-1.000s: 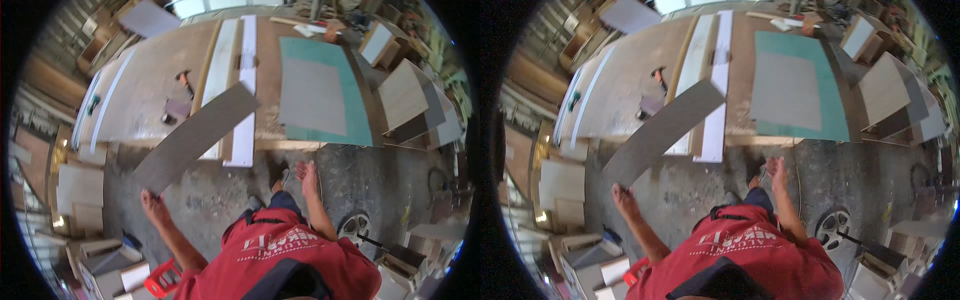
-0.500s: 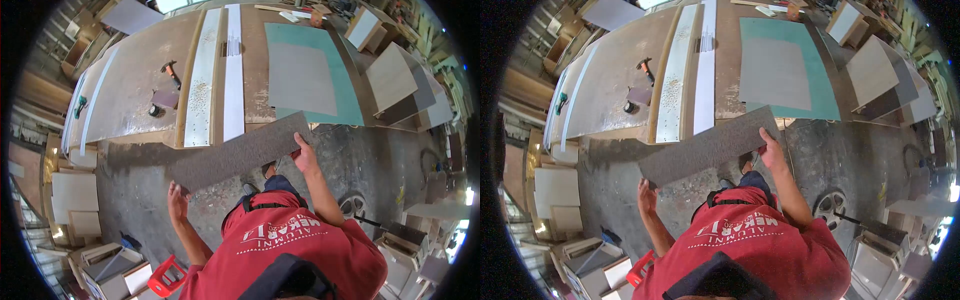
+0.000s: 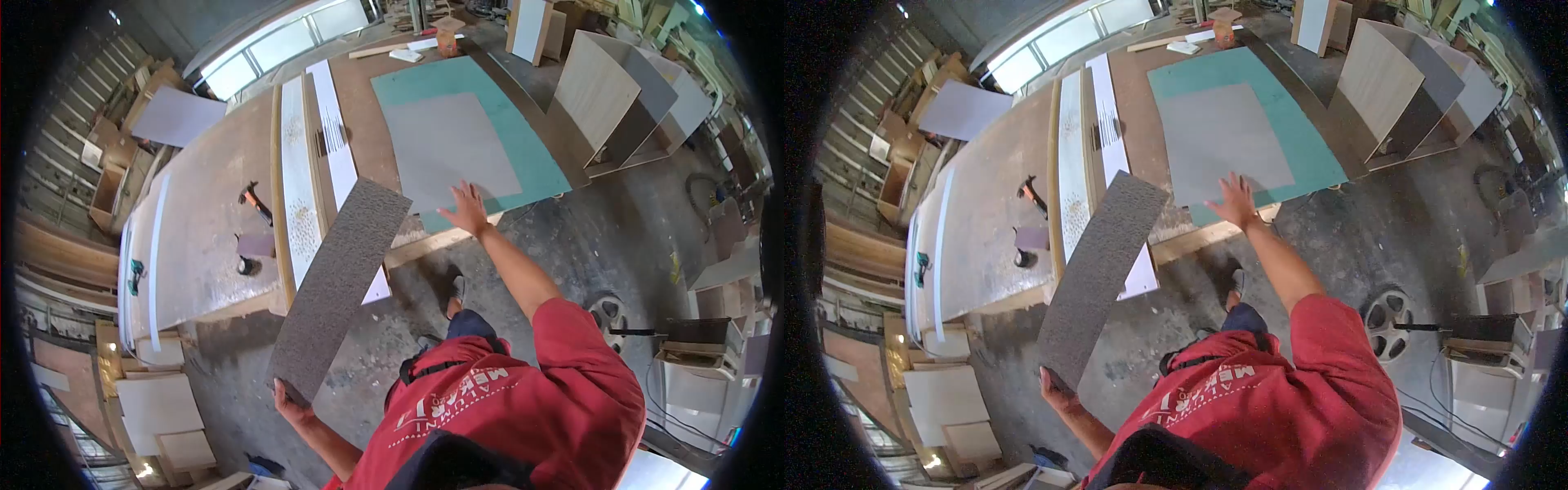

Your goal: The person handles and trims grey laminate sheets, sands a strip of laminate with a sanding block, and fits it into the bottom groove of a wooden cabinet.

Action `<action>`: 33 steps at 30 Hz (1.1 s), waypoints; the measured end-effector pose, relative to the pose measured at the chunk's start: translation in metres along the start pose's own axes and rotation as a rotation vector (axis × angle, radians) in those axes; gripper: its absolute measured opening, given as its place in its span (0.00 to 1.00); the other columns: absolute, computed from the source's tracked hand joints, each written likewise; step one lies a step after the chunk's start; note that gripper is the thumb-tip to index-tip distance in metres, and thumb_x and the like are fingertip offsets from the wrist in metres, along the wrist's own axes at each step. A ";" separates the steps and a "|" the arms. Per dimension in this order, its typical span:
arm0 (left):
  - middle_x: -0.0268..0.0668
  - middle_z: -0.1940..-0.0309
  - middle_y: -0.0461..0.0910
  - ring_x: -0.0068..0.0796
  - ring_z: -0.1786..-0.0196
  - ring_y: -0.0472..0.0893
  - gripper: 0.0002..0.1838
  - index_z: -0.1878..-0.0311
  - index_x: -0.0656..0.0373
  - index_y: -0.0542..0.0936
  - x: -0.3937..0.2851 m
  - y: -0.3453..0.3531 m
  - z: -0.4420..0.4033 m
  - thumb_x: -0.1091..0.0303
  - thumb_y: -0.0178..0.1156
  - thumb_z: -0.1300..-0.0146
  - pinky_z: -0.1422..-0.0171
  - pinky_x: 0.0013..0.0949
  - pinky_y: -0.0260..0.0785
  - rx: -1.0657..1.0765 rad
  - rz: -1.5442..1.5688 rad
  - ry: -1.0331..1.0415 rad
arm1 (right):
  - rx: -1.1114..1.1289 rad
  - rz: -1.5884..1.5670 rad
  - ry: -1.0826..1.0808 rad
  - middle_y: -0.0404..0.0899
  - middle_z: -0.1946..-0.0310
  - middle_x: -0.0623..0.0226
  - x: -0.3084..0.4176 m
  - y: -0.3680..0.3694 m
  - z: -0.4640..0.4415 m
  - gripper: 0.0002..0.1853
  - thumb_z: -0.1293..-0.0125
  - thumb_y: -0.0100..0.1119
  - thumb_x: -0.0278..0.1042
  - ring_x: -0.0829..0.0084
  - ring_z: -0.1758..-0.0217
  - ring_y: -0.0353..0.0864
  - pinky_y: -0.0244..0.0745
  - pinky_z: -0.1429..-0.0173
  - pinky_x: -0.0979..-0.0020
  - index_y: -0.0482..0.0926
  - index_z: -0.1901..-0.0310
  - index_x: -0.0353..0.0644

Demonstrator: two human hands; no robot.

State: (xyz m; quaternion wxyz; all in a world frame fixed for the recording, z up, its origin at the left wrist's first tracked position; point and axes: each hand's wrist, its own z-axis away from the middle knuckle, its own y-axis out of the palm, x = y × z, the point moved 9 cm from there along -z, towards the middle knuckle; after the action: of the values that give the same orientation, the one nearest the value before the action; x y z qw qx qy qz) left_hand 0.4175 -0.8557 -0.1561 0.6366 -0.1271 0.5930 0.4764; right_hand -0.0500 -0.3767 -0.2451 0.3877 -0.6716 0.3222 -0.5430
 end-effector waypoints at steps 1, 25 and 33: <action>0.40 0.46 0.79 0.41 0.44 0.79 0.25 0.39 0.61 0.74 0.000 -0.007 -0.004 0.55 0.62 0.33 0.40 0.45 0.72 0.016 -0.006 0.015 | -0.017 -0.014 0.003 0.50 0.24 0.41 0.009 0.005 -0.008 0.46 0.41 0.63 0.67 0.34 0.23 0.48 0.47 0.23 0.39 0.66 0.29 0.42; 0.45 0.29 0.66 0.42 0.27 0.64 0.38 0.28 0.62 0.69 0.010 0.078 -0.079 0.49 0.59 0.38 0.23 0.47 0.51 -0.074 -0.131 0.299 | -0.163 0.111 -0.331 0.85 0.65 0.59 0.047 -0.081 0.171 0.08 0.36 0.56 0.36 0.55 0.59 0.85 0.80 0.56 0.54 0.80 0.61 0.43; 0.44 0.32 0.69 0.46 0.30 0.68 0.35 0.32 0.59 0.72 0.063 0.210 -0.083 0.46 0.58 0.37 0.27 0.51 0.57 0.343 0.046 0.018 | -0.629 -0.103 0.145 0.84 0.63 0.58 -0.050 -0.298 0.359 0.07 0.37 0.59 0.22 0.58 0.60 0.86 0.81 0.57 0.63 0.81 0.58 0.42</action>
State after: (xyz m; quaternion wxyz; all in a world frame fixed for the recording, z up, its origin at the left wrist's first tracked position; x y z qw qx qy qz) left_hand 0.1958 -0.7795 -0.1481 0.6324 -0.0071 0.6742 0.3814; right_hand 0.2946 -0.1257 -0.0487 0.1094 -0.7335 0.4664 -0.4821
